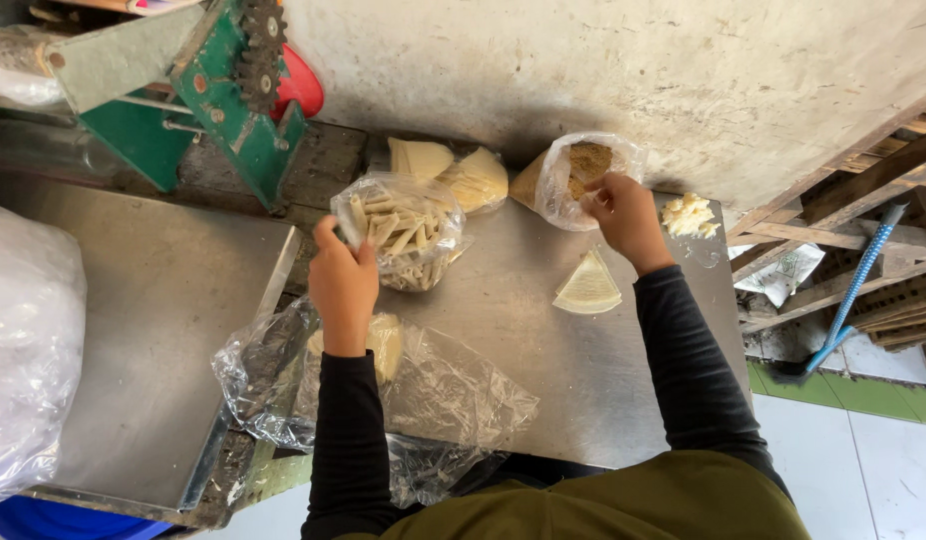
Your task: The person fills small triangle wrappers with a brown paste by hand and folds them into triangular shapes on a metal surface.
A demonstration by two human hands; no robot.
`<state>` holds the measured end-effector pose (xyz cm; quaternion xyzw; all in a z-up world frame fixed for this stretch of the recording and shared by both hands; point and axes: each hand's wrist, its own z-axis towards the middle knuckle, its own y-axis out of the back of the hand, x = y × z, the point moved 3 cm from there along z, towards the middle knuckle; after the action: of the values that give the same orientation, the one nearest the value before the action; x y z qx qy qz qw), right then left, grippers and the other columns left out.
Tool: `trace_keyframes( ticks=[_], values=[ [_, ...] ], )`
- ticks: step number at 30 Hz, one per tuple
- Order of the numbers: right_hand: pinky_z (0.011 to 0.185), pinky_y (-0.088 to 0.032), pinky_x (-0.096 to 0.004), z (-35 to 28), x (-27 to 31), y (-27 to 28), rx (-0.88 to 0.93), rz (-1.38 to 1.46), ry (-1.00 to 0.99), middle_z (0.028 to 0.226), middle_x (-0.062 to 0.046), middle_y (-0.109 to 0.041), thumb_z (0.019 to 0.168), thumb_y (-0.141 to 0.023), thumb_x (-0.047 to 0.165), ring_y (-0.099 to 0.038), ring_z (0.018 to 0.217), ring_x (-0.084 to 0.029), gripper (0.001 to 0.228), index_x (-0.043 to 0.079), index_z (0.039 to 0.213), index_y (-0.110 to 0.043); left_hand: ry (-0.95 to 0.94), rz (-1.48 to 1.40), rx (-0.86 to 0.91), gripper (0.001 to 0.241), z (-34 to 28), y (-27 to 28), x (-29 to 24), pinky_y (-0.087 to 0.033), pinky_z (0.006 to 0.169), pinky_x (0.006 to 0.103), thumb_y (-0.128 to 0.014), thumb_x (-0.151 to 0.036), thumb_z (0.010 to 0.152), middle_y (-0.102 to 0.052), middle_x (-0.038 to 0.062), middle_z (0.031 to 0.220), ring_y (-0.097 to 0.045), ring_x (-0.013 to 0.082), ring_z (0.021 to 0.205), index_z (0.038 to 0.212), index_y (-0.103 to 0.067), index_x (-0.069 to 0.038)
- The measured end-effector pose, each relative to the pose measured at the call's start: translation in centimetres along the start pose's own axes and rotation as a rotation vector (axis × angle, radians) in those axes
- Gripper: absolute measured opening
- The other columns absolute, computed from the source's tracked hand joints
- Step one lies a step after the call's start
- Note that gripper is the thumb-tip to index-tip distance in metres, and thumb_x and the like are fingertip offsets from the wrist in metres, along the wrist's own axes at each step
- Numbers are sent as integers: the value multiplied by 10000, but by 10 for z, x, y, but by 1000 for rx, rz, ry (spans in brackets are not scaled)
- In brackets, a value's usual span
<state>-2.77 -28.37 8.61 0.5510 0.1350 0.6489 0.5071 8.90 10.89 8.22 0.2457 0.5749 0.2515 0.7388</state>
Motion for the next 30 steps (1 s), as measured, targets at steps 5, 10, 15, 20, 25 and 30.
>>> trace_keyframes(
  ticks=[5,10,15,20,25,30],
  values=[
    [715,-519,-291,15,-3,-6,-235,141,92,983,-130,-681,1017,-685,110,-635,776,-164,156,-1,1109,-745,-202,-164,-180,465,-13,17,-20,-524,610,381,-669,-117,993,-690,59,828,-691,225,707,1403,-475,-19],
    [666,-470,-324,17,-2,-2,-415,131,21,902,-141,-679,1088,-640,136,-571,718,-183,193,-30,1098,-736,-570,-76,-428,420,-45,3,-61,-532,682,275,-652,-134,1027,-655,58,928,-629,170,773,1411,-505,-50],
    [636,-490,-252,13,-12,-13,-396,273,-106,808,-59,-706,1067,-599,170,-601,670,-96,224,-13,1061,-728,-614,-152,270,317,-103,-106,-98,-544,687,278,-698,-206,1027,-717,40,958,-677,141,802,1299,-594,-79],
    [598,-461,-217,11,-38,-24,-382,602,-226,770,-11,-695,1046,-601,144,-567,642,-49,232,-31,1054,-752,-545,-44,374,522,-117,-176,-104,-504,767,431,-787,-234,859,-689,159,992,-658,337,929,1283,-562,-26],
    [536,-394,-205,10,-61,-29,-393,871,-389,775,-2,-657,1034,-600,137,-501,585,-36,232,-33,1074,-753,-502,71,404,529,-128,-223,-105,-425,788,480,-780,-185,829,-706,125,976,-660,320,923,1290,-549,-68],
    [494,-363,-213,7,-69,-19,-389,1081,-454,802,-47,-694,1042,-559,162,-477,540,-58,249,-31,1060,-716,-481,-78,388,458,-133,-230,-99,-445,794,485,-712,-91,877,-707,128,1008,-670,324,931,1306,-551,-71]
  ],
)
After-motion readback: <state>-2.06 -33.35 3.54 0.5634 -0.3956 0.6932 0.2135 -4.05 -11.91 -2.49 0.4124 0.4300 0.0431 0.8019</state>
